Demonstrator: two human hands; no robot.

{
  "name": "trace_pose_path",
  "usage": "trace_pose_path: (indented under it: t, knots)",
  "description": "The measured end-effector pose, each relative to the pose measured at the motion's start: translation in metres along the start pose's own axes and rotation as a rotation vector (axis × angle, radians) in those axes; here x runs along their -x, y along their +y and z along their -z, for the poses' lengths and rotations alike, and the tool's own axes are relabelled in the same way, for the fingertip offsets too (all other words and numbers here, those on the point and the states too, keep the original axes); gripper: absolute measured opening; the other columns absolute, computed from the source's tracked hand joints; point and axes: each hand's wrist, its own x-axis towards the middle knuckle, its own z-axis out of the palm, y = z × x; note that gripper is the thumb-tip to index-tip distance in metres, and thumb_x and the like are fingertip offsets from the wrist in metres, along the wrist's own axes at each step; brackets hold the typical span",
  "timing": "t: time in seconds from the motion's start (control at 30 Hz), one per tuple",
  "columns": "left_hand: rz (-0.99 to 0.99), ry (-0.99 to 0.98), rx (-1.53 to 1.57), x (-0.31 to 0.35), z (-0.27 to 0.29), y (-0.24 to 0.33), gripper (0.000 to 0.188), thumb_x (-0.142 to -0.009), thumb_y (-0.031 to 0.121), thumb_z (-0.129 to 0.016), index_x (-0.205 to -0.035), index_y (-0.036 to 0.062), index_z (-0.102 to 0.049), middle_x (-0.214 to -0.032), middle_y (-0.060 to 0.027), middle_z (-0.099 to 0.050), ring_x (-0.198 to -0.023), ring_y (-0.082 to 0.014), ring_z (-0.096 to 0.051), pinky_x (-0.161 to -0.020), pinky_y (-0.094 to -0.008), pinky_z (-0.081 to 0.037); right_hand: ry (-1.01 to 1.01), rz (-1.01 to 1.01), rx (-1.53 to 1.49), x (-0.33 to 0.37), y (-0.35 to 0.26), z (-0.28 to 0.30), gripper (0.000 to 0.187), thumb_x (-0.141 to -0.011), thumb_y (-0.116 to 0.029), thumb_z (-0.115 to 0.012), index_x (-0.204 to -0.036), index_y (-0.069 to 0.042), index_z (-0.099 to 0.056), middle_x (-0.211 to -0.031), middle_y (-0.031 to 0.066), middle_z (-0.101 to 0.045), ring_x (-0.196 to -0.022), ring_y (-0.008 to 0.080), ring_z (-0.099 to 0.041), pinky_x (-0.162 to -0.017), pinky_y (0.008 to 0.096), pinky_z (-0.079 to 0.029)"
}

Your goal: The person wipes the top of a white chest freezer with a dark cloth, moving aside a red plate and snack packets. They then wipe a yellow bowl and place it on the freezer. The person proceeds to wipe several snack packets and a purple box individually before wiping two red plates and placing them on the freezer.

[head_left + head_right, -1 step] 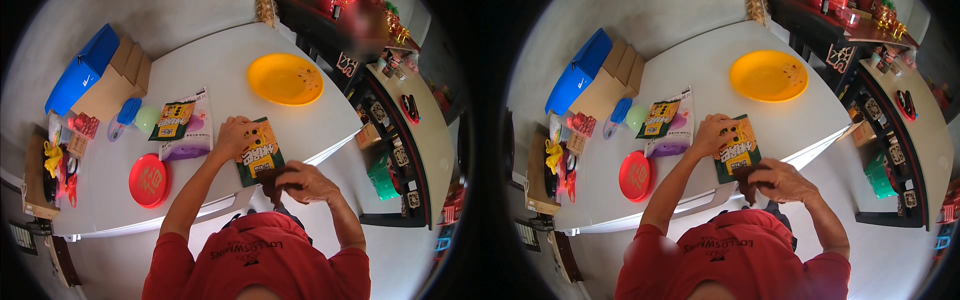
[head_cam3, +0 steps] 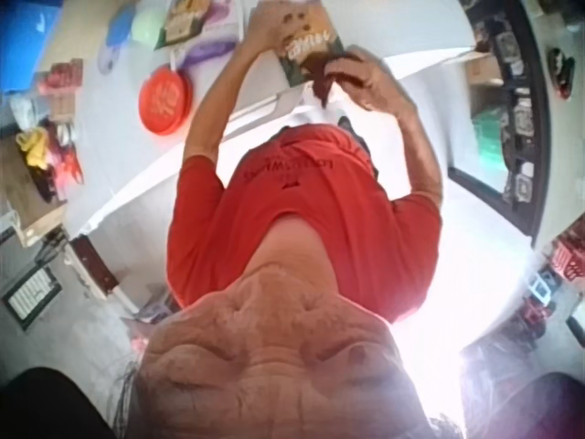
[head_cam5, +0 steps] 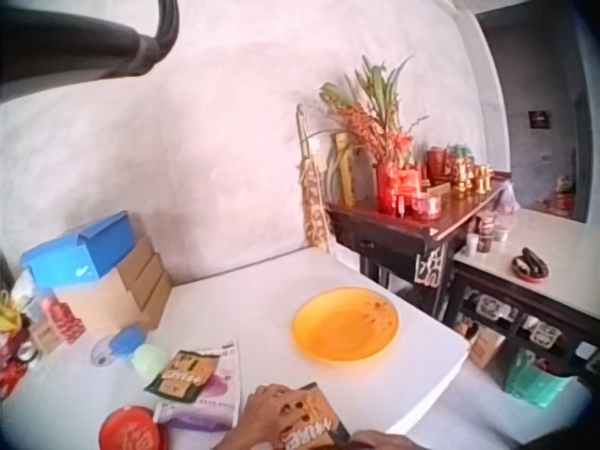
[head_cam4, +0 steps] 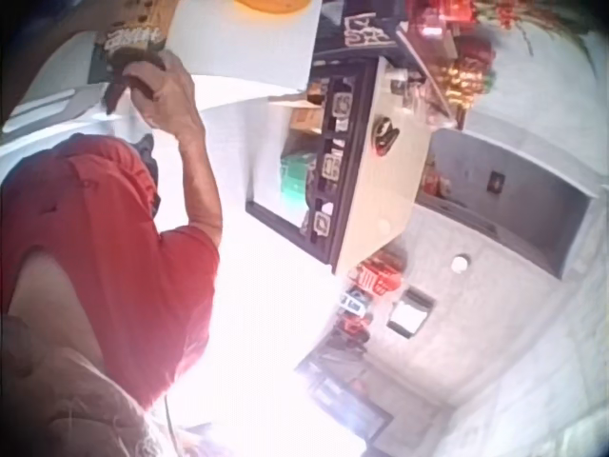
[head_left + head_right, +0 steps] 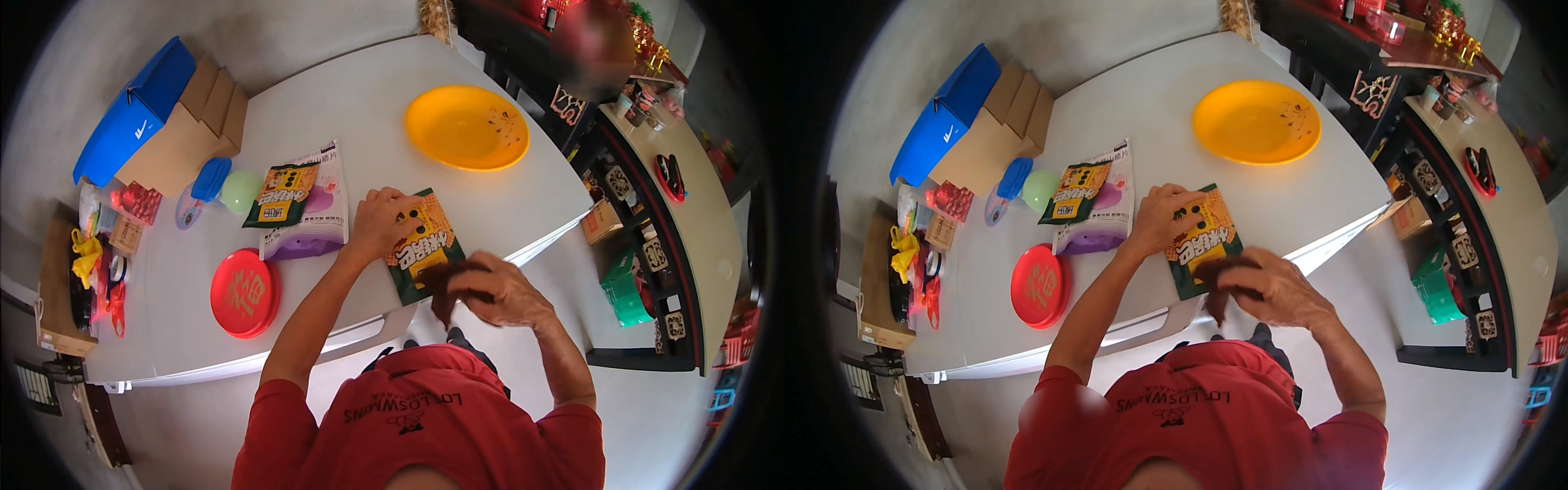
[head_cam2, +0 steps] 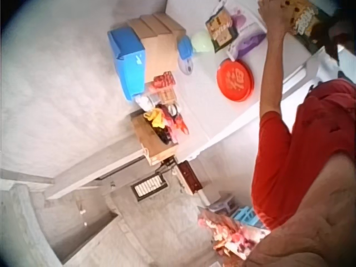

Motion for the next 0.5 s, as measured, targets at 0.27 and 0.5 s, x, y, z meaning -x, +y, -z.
trace_pose_path:
  t: [0.27, 0.5]
  knots:
    - [0.011, 0.266, 0.056, 0.012, -0.022, -0.009, 0.034, -0.079, 0.032, -0.073, -0.112, 0.0294, -0.069, -0.107, -0.0032, -0.052, -0.096, -0.0257, -0.047, -0.083, -0.0391, -0.039, 0.298, 0.24, 0.617, -0.037, 0.004, -0.073, 0.018, -0.069, -0.017, -0.07, -0.086, -0.022, -0.068, -0.089, 0.0054, -0.048, -0.082, 0.0244, -0.05, -0.064, 0.0358, -0.042]
    - [-0.008, 0.329, -0.002, 0.017, -0.027, -0.007, 0.036, -0.078, 0.033, -0.073, -0.114, 0.0286, -0.069, -0.106, -0.0025, -0.054, -0.096, -0.0239, -0.047, -0.084, -0.0371, -0.039, -0.224, 0.035, 0.321, 0.017, 0.006, -0.025, 0.016, -0.078, -0.022, -0.068, -0.094, -0.021, -0.066, -0.091, 0.0067, -0.053, -0.082, 0.0264, -0.057, -0.068, 0.039, -0.049]
